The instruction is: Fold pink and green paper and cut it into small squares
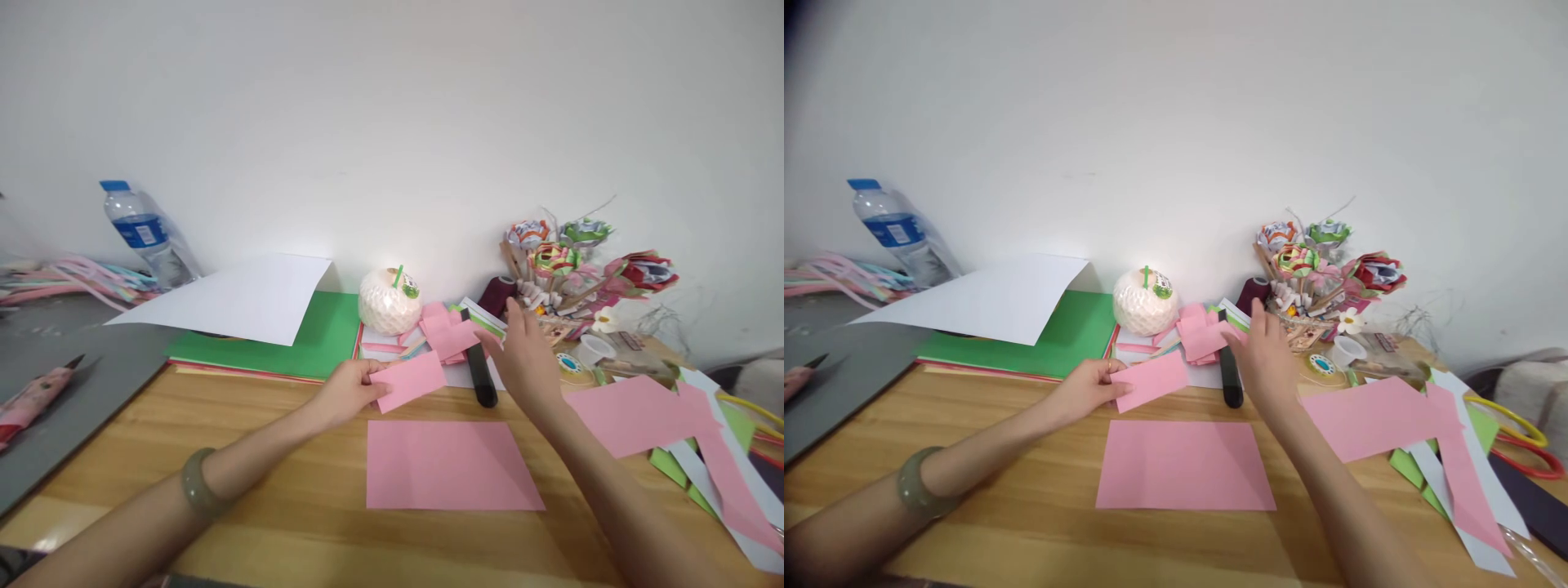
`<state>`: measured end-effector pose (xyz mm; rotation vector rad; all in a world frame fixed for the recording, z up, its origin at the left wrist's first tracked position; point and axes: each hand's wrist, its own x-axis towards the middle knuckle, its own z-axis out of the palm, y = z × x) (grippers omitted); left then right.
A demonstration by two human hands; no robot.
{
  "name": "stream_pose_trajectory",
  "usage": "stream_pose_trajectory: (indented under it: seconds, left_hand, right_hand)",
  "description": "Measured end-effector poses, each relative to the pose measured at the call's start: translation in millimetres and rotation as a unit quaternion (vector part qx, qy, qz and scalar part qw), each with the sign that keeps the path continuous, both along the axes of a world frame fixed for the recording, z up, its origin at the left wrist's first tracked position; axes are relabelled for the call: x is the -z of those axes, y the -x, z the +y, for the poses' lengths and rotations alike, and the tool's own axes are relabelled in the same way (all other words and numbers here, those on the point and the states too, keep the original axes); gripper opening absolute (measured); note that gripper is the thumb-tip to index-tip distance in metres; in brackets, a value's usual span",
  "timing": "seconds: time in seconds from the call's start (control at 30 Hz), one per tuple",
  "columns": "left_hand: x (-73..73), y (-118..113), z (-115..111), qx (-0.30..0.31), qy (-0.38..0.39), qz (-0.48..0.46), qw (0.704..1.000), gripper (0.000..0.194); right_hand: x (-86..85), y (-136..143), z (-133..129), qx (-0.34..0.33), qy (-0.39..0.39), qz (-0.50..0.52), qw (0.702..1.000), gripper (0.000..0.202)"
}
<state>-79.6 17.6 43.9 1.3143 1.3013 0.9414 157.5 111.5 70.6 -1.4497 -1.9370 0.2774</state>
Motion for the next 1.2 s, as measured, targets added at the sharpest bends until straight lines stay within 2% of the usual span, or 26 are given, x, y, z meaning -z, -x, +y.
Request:
stream_pose_trajectory:
  seconds: [0.07, 0.13, 0.2, 0.27, 0.33, 0.43, 0.53, 0.6, 0.73, 0.87, 1.0, 1.07, 1.2]
  left_hand:
    - [3.1, -2.7, -3.3, 0.026, -0.005, 0.008, 1.0, 0.015]
    - [4.9, -4.6, -7.3, 0.047, -0.008, 0.027, 0.999, 0.017]
    - [3.8, -4.5, -13.9, 0.055, -0.021, 0.071, 0.996, 0.015]
    - [1.0, -1.7, -24.6, 0.033, -0.082, 0.165, 0.982, 0.015]
    - [-0.5, 2.7, -39.1, 0.001, -0.185, 0.298, 0.936, 0.019]
    - [5.4, 6.6, -63.7, 0.025, -0.32, 0.466, 0.824, 0.014]
    - [18.7, 2.9, -84.6, 0.062, -0.395, 0.545, 0.737, 0.016]
    - [26.3, -2.2, -94.4, 0.088, -0.409, 0.567, 0.709, 0.012]
    - [33.7, -10.2, -107.0, 0.103, -0.403, 0.586, 0.695, 0.015]
    - [42.5, -14.1, -118.9, 0.025, -0.456, 0.582, 0.673, 0.02]
    - [53.4, -16.0, -128.7, -0.032, -0.493, 0.589, 0.64, 0.033]
    - [55.0, -16.1, -129.9, -0.037, -0.493, 0.59, 0.639, 0.033]
    - [53.8, -16.0, -125.5, -0.04, -0.474, 0.583, 0.659, 0.027]
  right_hand:
    - [-0.9, 11.2, -24.5, -0.064, -0.028, -0.027, 0.997, 0.052]
    - [0.0, 22.5, -50.9, -0.176, -0.026, -0.075, 0.981, 0.043]
    - [2.2, 30.9, -71.2, -0.231, 0.044, -0.08, 0.969, 0.033]
    - [5.6, 35.9, -81.7, -0.226, 0.158, -0.048, 0.96, 0.033]
    - [10.5, 38.5, -84.0, -0.201, 0.248, -0.017, 0.947, 0.037]
    - [20.7, 40.6, -81.5, -0.195, 0.297, -0.006, 0.935, 0.044]
    - [31.8, 41.5, -81.2, -0.202, 0.306, -0.007, 0.93, 0.049]
    - [37.9, 41.7, -82.9, -0.205, 0.304, -0.007, 0.93, 0.05]
    - [46.2, 41.0, -86.2, -0.197, 0.297, -0.003, 0.934, 0.05]
    - [46.4, 39.4, -87.0, -0.194, 0.303, 0.009, 0.933, 0.048]
    - [36.4, 39.1, -87.0, -0.206, 0.326, 0.008, 0.923, 0.04]
    - [30.7, 39.8, -87.3, -0.221, 0.339, 0.01, 0.914, 0.032]
    - [27.1, 41.2, -87.4, -0.24, 0.375, 0.02, 0.895, 0.022]
